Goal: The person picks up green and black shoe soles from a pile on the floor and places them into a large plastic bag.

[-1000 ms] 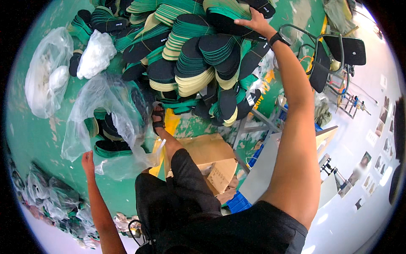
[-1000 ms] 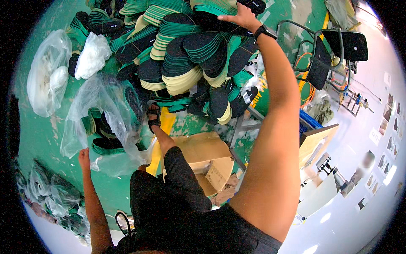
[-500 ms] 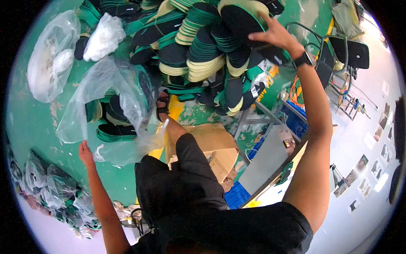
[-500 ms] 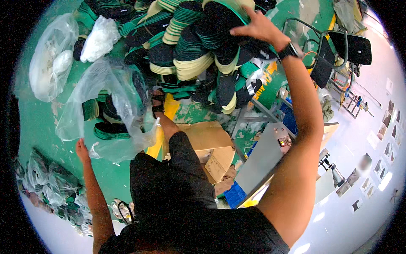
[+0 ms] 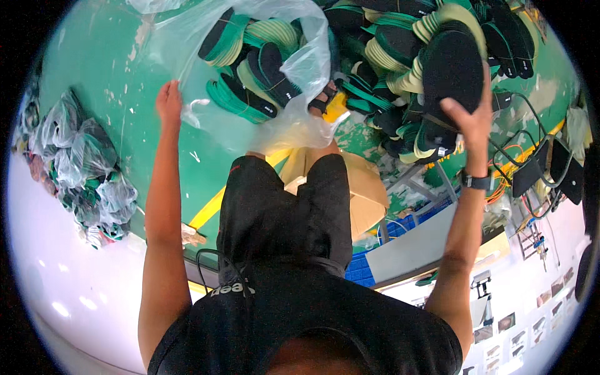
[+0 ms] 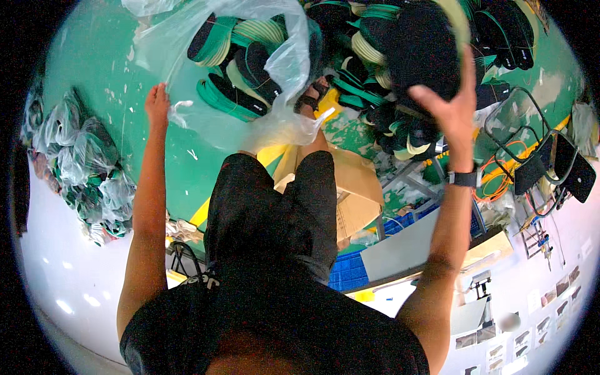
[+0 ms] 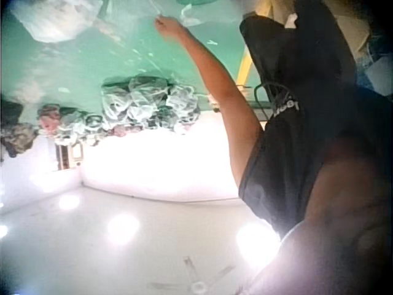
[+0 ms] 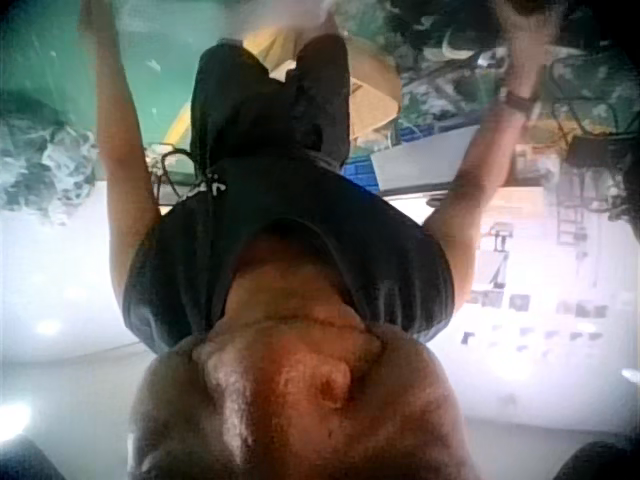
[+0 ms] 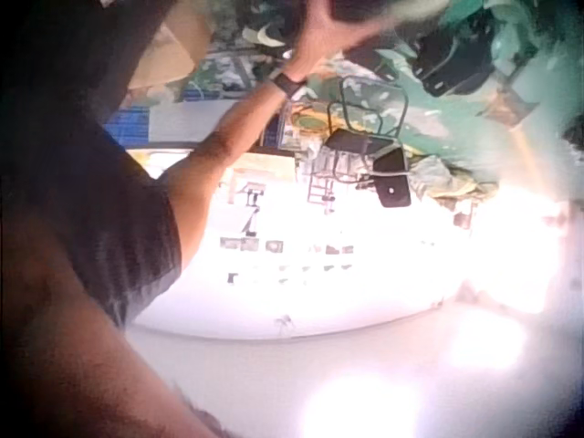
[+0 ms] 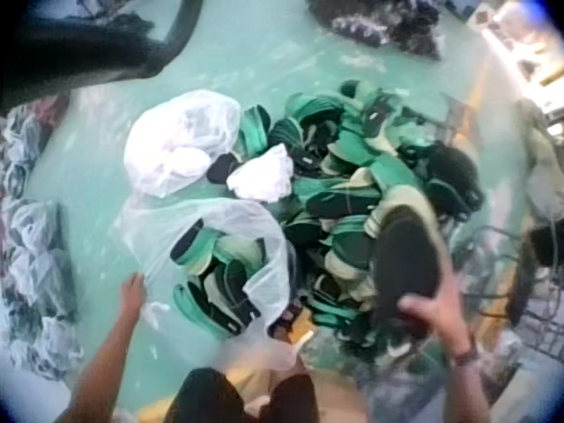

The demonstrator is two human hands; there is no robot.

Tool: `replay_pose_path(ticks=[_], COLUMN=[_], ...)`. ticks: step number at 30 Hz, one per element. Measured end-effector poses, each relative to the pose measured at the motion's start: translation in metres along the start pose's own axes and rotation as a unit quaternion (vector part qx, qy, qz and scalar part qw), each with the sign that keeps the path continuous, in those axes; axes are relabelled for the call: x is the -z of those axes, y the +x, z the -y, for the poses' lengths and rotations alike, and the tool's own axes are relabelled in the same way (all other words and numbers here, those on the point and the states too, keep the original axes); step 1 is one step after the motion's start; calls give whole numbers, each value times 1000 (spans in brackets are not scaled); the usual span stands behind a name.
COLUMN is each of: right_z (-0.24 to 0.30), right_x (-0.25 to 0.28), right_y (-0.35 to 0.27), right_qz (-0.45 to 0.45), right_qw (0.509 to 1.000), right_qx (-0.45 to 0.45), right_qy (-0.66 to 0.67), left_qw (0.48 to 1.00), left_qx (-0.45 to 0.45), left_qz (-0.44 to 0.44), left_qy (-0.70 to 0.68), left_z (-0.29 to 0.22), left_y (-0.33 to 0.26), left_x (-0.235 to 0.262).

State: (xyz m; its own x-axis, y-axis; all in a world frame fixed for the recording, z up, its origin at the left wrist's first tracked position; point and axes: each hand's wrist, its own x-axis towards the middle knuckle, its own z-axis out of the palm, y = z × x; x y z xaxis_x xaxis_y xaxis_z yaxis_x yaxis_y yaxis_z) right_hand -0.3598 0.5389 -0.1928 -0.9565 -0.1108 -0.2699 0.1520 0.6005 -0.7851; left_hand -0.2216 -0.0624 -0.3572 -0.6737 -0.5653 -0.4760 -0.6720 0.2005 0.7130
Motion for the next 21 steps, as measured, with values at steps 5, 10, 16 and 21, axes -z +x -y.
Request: replay_pose_path(ticks=[5, 10, 16, 21], right_z=[86, 58, -74, -43], right_x=[-194, -346, -342, -234], right_y=[-37, -21, 3, -21], right_qz=[172, 181, 33, 14], right_qw=[969, 865, 969, 995], right_qx=[31, -38, -245, -96], right_qy=[172, 467, 28, 6], left_qw=[996, 994, 995, 996], left_qx=[27, -21, -25, -52], left_qz=[49, 104, 91, 49], left_qy=[-72, 36, 12, 58], left_z=[-18, -8, 12, 24], left_y=[-8, 9, 20, 29], left_x=[-9, -4, 17, 26])
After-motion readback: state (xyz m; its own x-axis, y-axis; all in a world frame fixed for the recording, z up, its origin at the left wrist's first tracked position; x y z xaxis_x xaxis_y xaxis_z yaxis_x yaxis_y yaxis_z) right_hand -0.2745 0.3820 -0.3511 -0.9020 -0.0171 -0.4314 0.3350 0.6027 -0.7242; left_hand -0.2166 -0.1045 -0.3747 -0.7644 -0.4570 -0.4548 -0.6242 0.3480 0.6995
